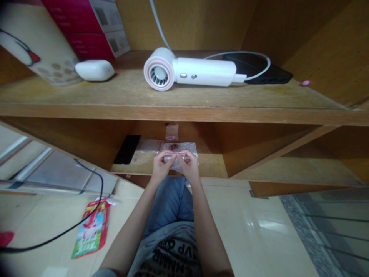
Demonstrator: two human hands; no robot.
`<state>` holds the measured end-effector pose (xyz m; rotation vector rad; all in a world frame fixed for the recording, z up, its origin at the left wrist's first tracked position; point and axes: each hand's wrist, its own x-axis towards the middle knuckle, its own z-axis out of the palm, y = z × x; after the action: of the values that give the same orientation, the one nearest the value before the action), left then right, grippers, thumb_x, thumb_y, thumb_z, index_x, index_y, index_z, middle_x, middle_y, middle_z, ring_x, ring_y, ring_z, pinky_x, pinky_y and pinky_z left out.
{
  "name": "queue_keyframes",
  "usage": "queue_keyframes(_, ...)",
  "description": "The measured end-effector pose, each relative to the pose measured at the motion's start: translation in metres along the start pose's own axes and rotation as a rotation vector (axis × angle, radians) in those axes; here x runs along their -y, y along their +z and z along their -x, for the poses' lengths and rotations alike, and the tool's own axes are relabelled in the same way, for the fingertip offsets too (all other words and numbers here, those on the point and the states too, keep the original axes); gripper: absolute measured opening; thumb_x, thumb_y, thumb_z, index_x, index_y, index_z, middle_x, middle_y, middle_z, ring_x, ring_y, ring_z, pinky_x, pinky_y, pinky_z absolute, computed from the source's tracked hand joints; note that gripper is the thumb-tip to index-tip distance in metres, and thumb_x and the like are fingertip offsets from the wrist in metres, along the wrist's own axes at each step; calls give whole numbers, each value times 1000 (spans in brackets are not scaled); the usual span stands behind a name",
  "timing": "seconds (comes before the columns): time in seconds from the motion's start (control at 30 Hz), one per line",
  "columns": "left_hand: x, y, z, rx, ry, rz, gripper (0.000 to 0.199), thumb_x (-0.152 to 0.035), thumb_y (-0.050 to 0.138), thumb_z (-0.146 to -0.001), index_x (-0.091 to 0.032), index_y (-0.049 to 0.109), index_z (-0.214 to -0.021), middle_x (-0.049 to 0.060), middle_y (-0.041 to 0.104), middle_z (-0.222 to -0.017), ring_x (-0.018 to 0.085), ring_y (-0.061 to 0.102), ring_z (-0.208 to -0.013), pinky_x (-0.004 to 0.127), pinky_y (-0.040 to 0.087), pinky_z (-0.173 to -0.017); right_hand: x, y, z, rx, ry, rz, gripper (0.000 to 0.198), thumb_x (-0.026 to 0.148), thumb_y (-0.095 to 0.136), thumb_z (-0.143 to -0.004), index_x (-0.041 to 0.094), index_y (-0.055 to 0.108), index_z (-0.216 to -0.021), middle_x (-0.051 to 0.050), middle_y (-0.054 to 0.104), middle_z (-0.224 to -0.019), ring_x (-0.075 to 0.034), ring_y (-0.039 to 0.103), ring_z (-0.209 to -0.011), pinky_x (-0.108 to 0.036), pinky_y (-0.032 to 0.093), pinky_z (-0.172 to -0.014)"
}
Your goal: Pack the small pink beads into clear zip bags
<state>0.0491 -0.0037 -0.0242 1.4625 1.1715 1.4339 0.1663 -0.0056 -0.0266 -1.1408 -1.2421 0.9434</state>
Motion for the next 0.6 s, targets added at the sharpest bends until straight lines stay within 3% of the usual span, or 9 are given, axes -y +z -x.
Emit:
queue_keyframes(0.33,10,3,5,55,-130,131,28,-41,57,-77,-16,67,-81,2,64,-71,10,52,-53,20,40,-47,-1,1,0,-91,-32,105,11,30,57,-73,19,57,-70,1,58,-62,-13,52,-56,-22,41,-52)
queue_keyframes(0.5,11,-1,-1,-31,-158,166,36,-48,50,-80,-16,65,-86,0,61,-65,9,46,-46,19,36,-42,-8,-2,1,1,-30,37,18,34,59,-75,20,61,-86,-1,63,-76,-14,55,-65,-25,44,-59)
queue_keyframes(0.6,14,-10,-9,-85,-154,76,42,-52,43,-83,-16,63,-75,-1,54,-54,9,45,-45,20,37,-44,-12,-6,-4,77,-54,105,15,34,58,-76,20,62,-78,-1,62,-72,-14,55,-65,-26,44,-62)
